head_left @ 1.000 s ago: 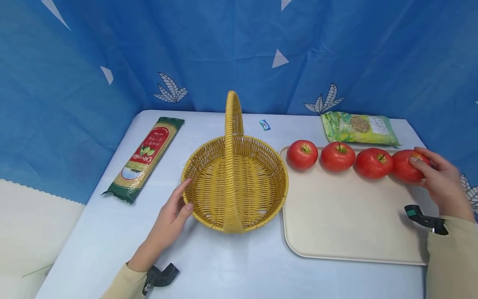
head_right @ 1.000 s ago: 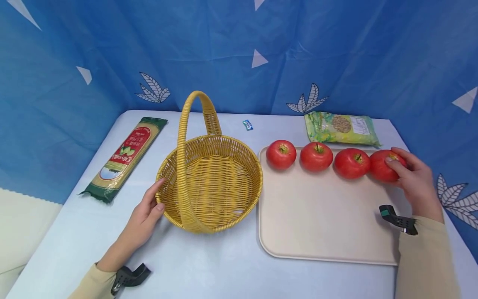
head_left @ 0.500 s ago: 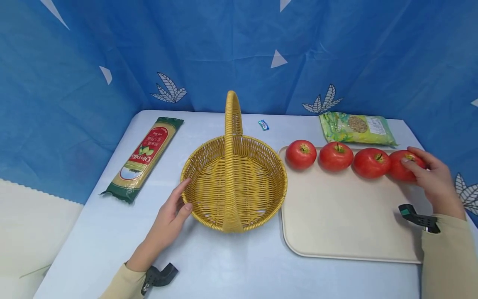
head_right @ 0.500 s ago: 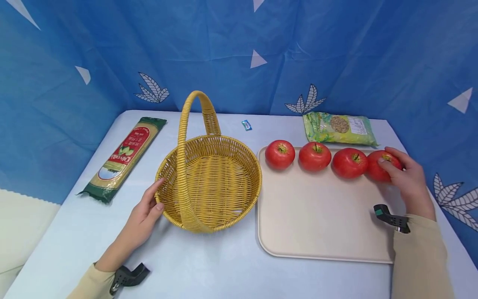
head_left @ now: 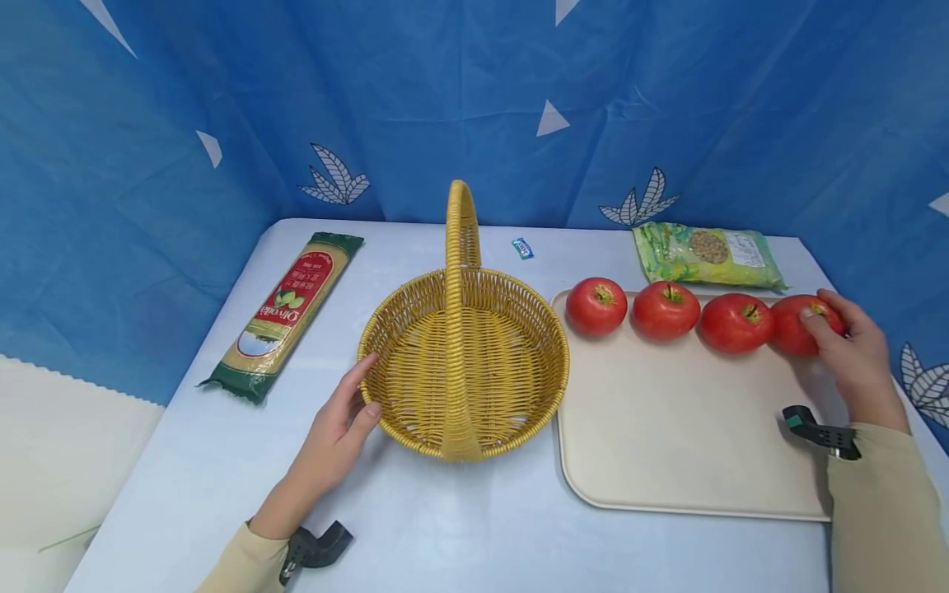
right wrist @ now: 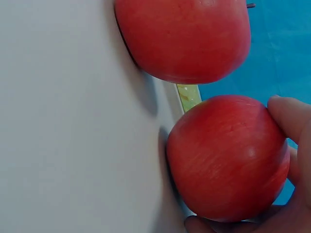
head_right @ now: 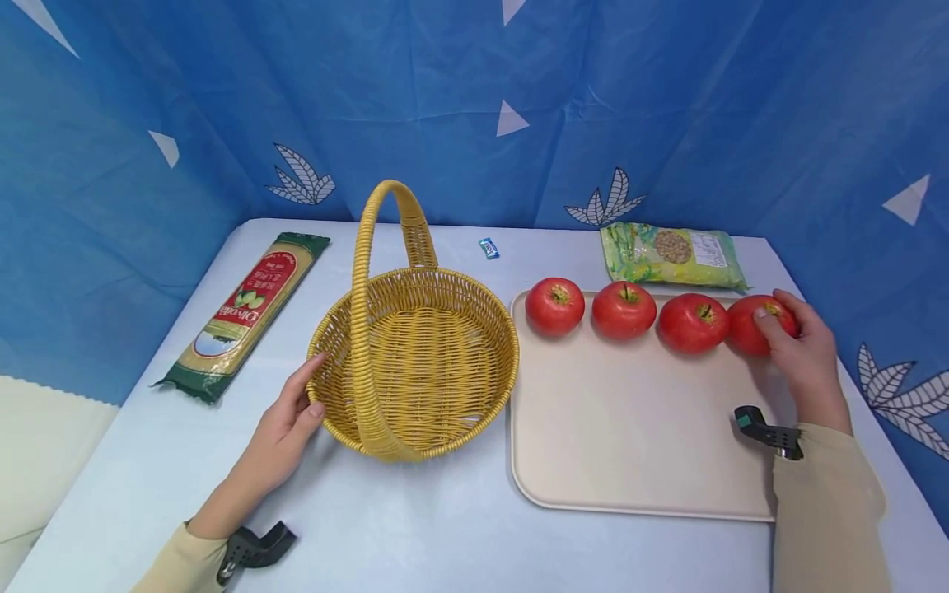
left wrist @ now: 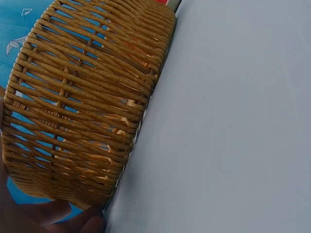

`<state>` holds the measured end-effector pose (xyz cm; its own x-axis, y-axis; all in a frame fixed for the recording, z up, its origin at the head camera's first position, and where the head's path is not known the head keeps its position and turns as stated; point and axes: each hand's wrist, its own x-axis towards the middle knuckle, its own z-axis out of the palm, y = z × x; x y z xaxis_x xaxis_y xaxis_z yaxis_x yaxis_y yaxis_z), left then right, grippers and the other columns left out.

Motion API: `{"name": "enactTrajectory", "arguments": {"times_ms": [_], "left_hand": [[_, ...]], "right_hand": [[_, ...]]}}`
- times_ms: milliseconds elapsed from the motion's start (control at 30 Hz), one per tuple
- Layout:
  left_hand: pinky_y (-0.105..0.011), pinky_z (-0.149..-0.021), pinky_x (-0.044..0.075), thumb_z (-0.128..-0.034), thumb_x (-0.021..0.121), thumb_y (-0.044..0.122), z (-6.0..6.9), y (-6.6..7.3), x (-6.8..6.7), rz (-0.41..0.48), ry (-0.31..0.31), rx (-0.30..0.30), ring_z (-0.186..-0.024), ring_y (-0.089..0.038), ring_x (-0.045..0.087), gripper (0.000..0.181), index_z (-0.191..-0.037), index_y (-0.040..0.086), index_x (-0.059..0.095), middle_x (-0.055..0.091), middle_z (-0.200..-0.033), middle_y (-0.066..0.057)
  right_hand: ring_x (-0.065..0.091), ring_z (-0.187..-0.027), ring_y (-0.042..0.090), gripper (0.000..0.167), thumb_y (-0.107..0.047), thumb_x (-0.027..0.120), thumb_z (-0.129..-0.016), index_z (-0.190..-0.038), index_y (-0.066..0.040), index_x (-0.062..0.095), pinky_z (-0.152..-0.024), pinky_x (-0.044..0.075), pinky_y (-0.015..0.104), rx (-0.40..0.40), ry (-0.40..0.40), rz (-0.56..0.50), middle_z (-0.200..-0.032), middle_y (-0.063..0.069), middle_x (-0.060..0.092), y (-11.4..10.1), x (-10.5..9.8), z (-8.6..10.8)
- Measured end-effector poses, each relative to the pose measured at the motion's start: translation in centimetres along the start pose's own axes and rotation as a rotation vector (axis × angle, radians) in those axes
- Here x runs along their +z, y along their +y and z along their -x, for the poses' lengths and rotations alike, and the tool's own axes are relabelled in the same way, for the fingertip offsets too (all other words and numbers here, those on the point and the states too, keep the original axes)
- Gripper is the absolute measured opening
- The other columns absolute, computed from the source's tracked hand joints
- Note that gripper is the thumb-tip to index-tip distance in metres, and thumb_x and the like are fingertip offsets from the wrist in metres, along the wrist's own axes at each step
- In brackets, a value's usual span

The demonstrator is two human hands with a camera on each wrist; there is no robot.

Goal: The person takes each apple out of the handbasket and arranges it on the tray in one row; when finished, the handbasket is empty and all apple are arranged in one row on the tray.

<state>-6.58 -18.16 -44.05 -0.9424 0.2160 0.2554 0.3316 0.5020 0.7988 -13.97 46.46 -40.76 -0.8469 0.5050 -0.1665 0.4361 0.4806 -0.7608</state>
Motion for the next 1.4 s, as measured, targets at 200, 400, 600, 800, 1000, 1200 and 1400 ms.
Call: {"name": "enactTrajectory", "arguments": {"times_ms": [200, 400, 600, 800, 1000, 1200, 1400], "left_hand": [[-0.005, -0.106, 0.036, -0.1023, 0.053, 0.005, 0.02, 0.12, -0.09, -0.006, -0.003, -0.01, -0.136, -0.043, 0.054, 0.063, -0.16, 0.009, 0.029, 0.035, -0.164, -0.019], [-0.009, -0.107, 0.039, -0.102, 0.053, 0.005, 0.03, 0.03, -0.06, -0.015, 0.001, -0.012, -0.136, -0.042, 0.054, 0.064, -0.161, 0.011, 0.029, 0.036, -0.164, -0.018], [-0.003, -0.105, 0.034, -0.102, 0.053, 0.005, 0.05, 0.01, 0.0, -0.007, 0.003, -0.007, -0.138, -0.043, 0.053, 0.064, -0.161, 0.011, 0.03, 0.035, -0.164, -0.019], [-0.001, -0.105, 0.032, -0.1021, 0.053, 0.004, 0.06, 0.15, -0.04, 0.005, -0.001, -0.009, -0.139, -0.044, 0.051, 0.063, -0.161, 0.01, 0.029, 0.035, -0.164, -0.019], [-0.002, -0.105, 0.033, -0.1021, 0.052, 0.004, 0.0, 0.18, -0.08, 0.009, -0.004, -0.011, -0.137, -0.043, 0.053, 0.063, -0.161, 0.011, 0.029, 0.035, -0.164, -0.019], [-0.001, -0.106, 0.032, -0.1022, 0.052, 0.004, -0.01, 0.23, -0.08, 0.013, -0.004, -0.011, -0.139, -0.044, 0.051, 0.063, -0.161, 0.01, 0.029, 0.034, -0.164, -0.019], [-0.001, -0.105, 0.032, -0.1021, 0.052, 0.004, 0.01, 0.17, -0.04, 0.003, 0.001, -0.006, -0.139, -0.044, 0.051, 0.063, -0.16, 0.009, 0.029, 0.035, -0.164, -0.019]], "right_hand": [[0.008, -0.161, 0.027, 0.063, -0.047, 0.048, -0.104, -0.16, -0.046, 0.02, -0.126, 0.025, 0.057, 0.04, 0.043, -0.058, -0.174, -0.008, 0.011, -0.16, 0.16, 0.07], [0.011, -0.16, 0.021, 0.062, -0.046, 0.051, -0.104, -0.16, -0.045, 0.023, -0.127, 0.025, 0.053, 0.056, 0.059, -0.09, -0.173, -0.011, 0.015, -0.26, 0.17, 0.2], [0.012, -0.16, 0.018, 0.062, -0.044, 0.052, -0.104, -0.159, -0.045, 0.026, -0.127, 0.024, 0.051, 0.059, 0.076, -0.112, -0.172, -0.012, 0.016, -0.22, 0.3, 0.15], [0.014, -0.158, 0.012, 0.062, -0.041, 0.055, -0.103, -0.159, -0.044, 0.028, -0.128, 0.023, 0.047, 0.062, 0.085, -0.149, -0.171, -0.014, 0.018, -0.06, 0.43, 0.07], [0.014, -0.158, 0.011, 0.063, -0.042, 0.056, -0.103, -0.159, -0.044, 0.028, -0.128, 0.023, 0.046, 0.063, 0.085, -0.158, -0.171, -0.014, 0.018, -0.02, 0.45, 0.13], [0.019, -0.155, 0.009, 0.063, -0.041, 0.057, -0.102, -0.159, -0.044, 0.029, -0.128, 0.024, 0.045, 0.066, 0.095, -0.15, -0.171, -0.013, 0.019, 0.04, 0.41, 0.04], [0.029, -0.129, -0.004, 0.063, -0.042, 0.059, -0.101, -0.158, -0.045, 0.031, -0.126, 0.029, 0.036, 0.063, 0.112, -0.128, -0.17, -0.011, 0.024, 0.01, 0.06, 0.18]]}}
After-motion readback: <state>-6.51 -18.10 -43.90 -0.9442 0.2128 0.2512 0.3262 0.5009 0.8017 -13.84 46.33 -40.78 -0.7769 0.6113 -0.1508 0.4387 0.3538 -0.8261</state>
